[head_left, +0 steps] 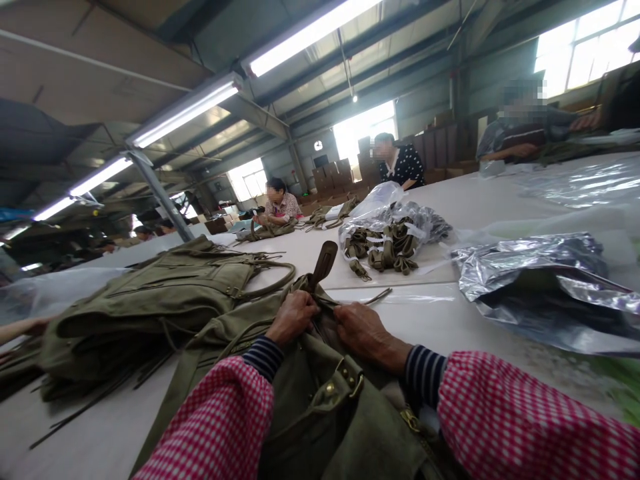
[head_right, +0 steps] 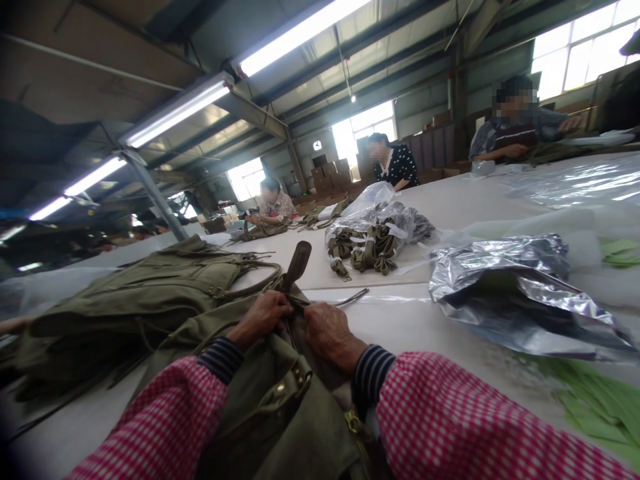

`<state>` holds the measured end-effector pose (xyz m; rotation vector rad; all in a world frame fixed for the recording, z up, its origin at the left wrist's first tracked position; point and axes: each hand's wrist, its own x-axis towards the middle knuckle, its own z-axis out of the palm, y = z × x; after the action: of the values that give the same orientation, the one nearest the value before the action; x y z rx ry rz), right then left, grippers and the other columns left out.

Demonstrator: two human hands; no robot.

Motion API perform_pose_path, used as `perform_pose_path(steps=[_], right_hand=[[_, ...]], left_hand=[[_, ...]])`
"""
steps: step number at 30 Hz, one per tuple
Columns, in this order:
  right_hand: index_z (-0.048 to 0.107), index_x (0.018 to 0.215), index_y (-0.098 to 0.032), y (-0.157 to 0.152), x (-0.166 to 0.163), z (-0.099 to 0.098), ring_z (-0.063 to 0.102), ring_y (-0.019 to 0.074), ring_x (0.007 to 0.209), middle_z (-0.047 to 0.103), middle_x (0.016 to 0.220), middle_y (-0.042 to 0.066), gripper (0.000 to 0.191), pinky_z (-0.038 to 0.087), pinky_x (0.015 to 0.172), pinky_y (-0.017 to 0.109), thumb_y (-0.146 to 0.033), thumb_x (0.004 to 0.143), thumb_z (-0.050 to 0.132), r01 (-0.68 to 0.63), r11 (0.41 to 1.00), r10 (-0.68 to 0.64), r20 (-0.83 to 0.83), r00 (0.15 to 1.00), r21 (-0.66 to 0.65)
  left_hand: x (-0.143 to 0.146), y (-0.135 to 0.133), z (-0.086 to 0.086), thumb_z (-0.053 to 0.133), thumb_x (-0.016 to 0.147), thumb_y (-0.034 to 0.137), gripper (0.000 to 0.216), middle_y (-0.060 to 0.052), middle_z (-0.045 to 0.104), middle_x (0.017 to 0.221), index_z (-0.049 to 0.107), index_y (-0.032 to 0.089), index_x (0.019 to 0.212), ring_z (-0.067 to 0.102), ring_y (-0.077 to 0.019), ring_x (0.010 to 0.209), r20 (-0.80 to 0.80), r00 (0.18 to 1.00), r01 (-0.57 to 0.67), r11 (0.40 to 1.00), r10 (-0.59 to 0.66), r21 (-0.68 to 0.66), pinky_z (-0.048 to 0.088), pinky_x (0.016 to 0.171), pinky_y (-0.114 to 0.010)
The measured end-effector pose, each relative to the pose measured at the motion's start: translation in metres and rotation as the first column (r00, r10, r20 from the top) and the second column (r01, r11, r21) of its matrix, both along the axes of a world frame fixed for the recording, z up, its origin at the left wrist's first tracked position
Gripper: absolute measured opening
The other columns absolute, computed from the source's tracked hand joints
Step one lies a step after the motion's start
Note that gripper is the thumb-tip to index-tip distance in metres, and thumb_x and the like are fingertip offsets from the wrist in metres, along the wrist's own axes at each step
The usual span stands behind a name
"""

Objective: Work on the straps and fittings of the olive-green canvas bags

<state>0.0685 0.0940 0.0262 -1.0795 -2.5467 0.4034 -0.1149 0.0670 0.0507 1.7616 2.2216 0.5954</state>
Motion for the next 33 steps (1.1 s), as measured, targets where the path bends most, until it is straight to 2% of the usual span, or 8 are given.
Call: perform_pose_path(steps=[4,11,15,20,26,29,33], right_hand=[[0.073,0.100,-0.017,0.000,-0.004,0.003,0.070,0.0272,0.096,0.075,0.101,0.014,0.026,0.044,0.074,0.030,-0.015,0.087,0.051,-0.002,1.000,0.003,0.021,1.000,-0.003],[0.074,0.101,-0.016,-0.001,-0.009,0.006,0.069,0.0271,0.097,0.075,0.103,0.015,0.026,0.045,0.075,0.030,-0.014,0.086,0.052,-0.004,0.999,0.007,0.073,0.997,-0.036],[0.074,0.102,-0.017,0.000,-0.008,0.004,0.069,0.0258,0.098,0.075,0.104,0.014,0.026,0.044,0.075,0.029,-0.016,0.088,0.052,0.005,1.000,-0.004,0.083,0.997,-0.015],[0.074,0.102,-0.018,0.001,-0.009,0.000,0.070,0.0264,0.096,0.076,0.102,0.014,0.027,0.042,0.072,0.029,-0.016,0.088,0.051,0.002,1.000,-0.004,0.077,0.997,0.024],[0.075,0.100,-0.017,0.002,-0.011,-0.003,0.071,0.0277,0.095,0.076,0.101,0.015,0.028,0.041,0.071,0.031,-0.014,0.087,0.051,0.004,1.000,-0.006,0.072,0.997,0.027],[0.074,0.101,-0.017,0.003,-0.012,-0.003,0.070,0.0274,0.097,0.076,0.103,0.015,0.028,0.040,0.072,0.030,-0.013,0.086,0.051,0.002,1.000,-0.003,0.065,0.998,0.029],[0.074,0.100,-0.017,0.004,-0.012,-0.004,0.069,0.0264,0.097,0.076,0.103,0.014,0.026,0.039,0.071,0.030,-0.014,0.086,0.052,0.000,1.000,-0.002,0.065,0.998,0.024]], left_hand=[[0.002,-0.002,-0.001,0.061,0.081,0.021,0.012,0.001,0.061,0.053,0.069,0.016,0.074,0.059,-0.0140,0.052,-0.030,1.000,-0.003,1.000,0.003,0.015,0.039,0.053,-0.023],[0.002,-0.005,-0.005,0.063,0.081,0.024,0.010,-0.002,0.068,0.077,0.072,0.019,0.079,0.062,-0.0181,0.078,-0.081,0.996,0.038,0.998,-0.034,0.054,0.042,0.070,-0.027],[0.000,-0.007,-0.004,0.068,0.074,0.023,0.009,-0.002,0.069,0.077,0.074,0.018,0.080,0.063,-0.0191,0.080,-0.050,0.997,0.066,0.996,-0.063,0.057,0.043,0.070,-0.027],[-0.001,-0.010,-0.004,0.074,0.063,0.021,0.021,-0.001,0.073,0.079,0.077,0.018,0.084,0.066,-0.0194,0.078,0.008,0.997,0.073,0.996,-0.074,0.054,0.044,0.065,-0.025],[0.002,-0.009,-0.004,0.065,0.075,0.031,0.019,-0.004,0.073,0.074,0.078,0.017,0.075,0.066,-0.0212,0.078,0.027,0.998,0.051,0.996,-0.052,0.067,0.044,0.066,-0.027],[0.002,-0.007,-0.004,0.066,0.068,0.021,0.015,-0.002,0.075,0.077,0.079,0.019,0.075,0.067,-0.0209,0.080,0.037,0.998,0.044,0.998,-0.046,0.054,0.044,0.066,-0.026],[0.003,-0.008,-0.005,0.065,0.058,0.010,0.027,-0.002,0.077,0.080,0.080,0.021,0.077,0.069,-0.0215,0.081,0.048,0.999,0.022,0.998,-0.024,0.056,0.042,0.064,-0.027]])
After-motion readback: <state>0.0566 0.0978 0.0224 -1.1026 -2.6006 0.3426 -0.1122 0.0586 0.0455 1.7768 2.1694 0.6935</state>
